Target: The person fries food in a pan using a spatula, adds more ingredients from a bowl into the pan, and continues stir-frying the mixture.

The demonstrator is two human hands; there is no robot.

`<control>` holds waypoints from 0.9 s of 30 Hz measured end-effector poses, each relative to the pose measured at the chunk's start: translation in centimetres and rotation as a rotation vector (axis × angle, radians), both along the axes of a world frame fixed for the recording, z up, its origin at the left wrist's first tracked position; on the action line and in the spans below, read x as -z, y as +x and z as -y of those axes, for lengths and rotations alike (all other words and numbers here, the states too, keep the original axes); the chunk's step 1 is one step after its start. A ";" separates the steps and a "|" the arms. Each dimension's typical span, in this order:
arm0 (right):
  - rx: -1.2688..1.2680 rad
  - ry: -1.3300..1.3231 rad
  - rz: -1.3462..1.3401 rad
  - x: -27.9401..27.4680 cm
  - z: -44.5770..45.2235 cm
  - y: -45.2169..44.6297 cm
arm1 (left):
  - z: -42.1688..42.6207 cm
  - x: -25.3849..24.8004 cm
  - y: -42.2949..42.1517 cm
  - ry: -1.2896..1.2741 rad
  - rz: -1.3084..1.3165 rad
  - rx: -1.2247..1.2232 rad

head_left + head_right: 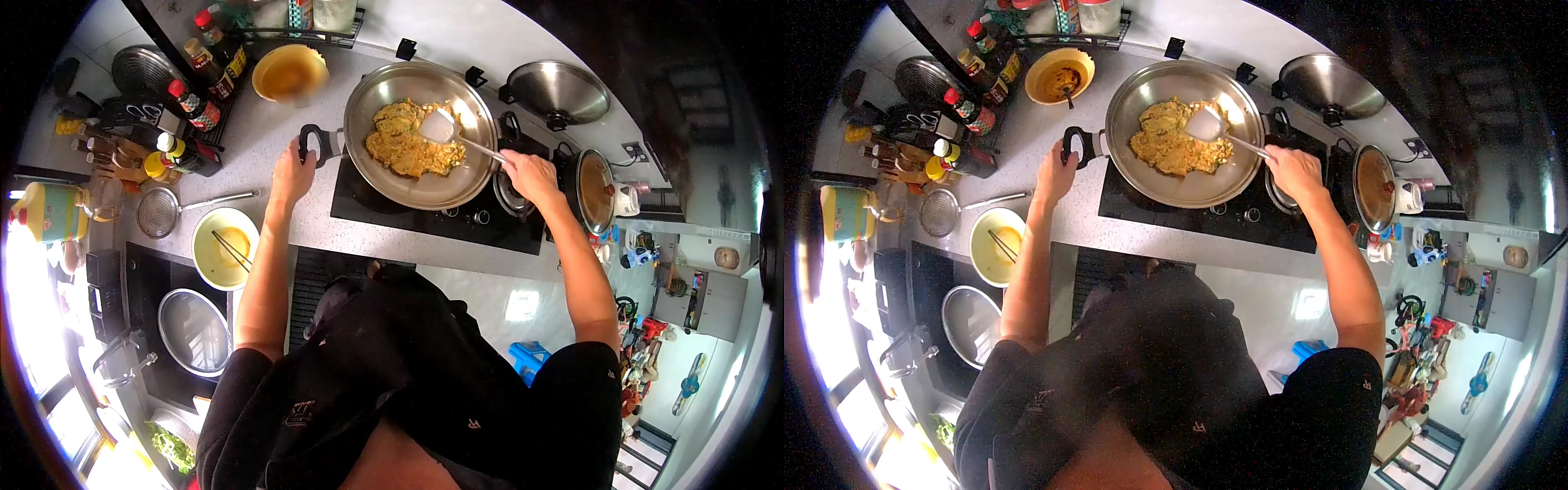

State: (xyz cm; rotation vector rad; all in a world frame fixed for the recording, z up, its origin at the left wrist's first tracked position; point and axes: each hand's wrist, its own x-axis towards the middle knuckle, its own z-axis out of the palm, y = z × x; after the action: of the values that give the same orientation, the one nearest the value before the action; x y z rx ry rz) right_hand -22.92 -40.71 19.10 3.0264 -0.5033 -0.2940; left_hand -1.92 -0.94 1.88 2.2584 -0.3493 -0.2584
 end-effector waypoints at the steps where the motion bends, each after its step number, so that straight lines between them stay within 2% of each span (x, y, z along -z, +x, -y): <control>1: 0.007 0.009 -0.021 -0.1 0.0 -0.5 | 0.1 -0.1 0.0 -0.004 -0.018 0.004; 5: 0.015 -0.011 -0.009 -1.5 -0.1 -1.4 | -0.1 1.1 0.5 0.008 -0.020 0.022; 15: 0.077 0.049 -0.188 -3.6 -1.8 -3.6 | 0.1 -0.6 0.1 0.004 -0.037 -0.001; 19: 0.101 0.033 -0.182 -7.4 -2.9 -2.6 | 0.0 1.0 0.5 -0.022 -0.008 -0.007; 23: 0.029 -0.180 -0.207 -9.2 -2.2 -0.9 | 0.3 0.5 0.4 -0.033 -0.034 -0.018; 24: 0.018 -0.215 -0.167 -9.7 -2.8 -0.4 | 0.3 0.5 0.3 -0.033 -0.028 -0.018; 27: 0.006 -0.257 -0.265 -10.8 -4.9 1.4 | 0.3 0.4 0.2 -0.045 -0.010 -0.022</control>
State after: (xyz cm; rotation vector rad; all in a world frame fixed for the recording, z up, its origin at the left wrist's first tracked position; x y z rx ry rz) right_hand -21.56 -35.79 29.90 2.6850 -0.4863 -0.5726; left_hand -1.68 -1.25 1.46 2.2145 -0.3222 -0.2475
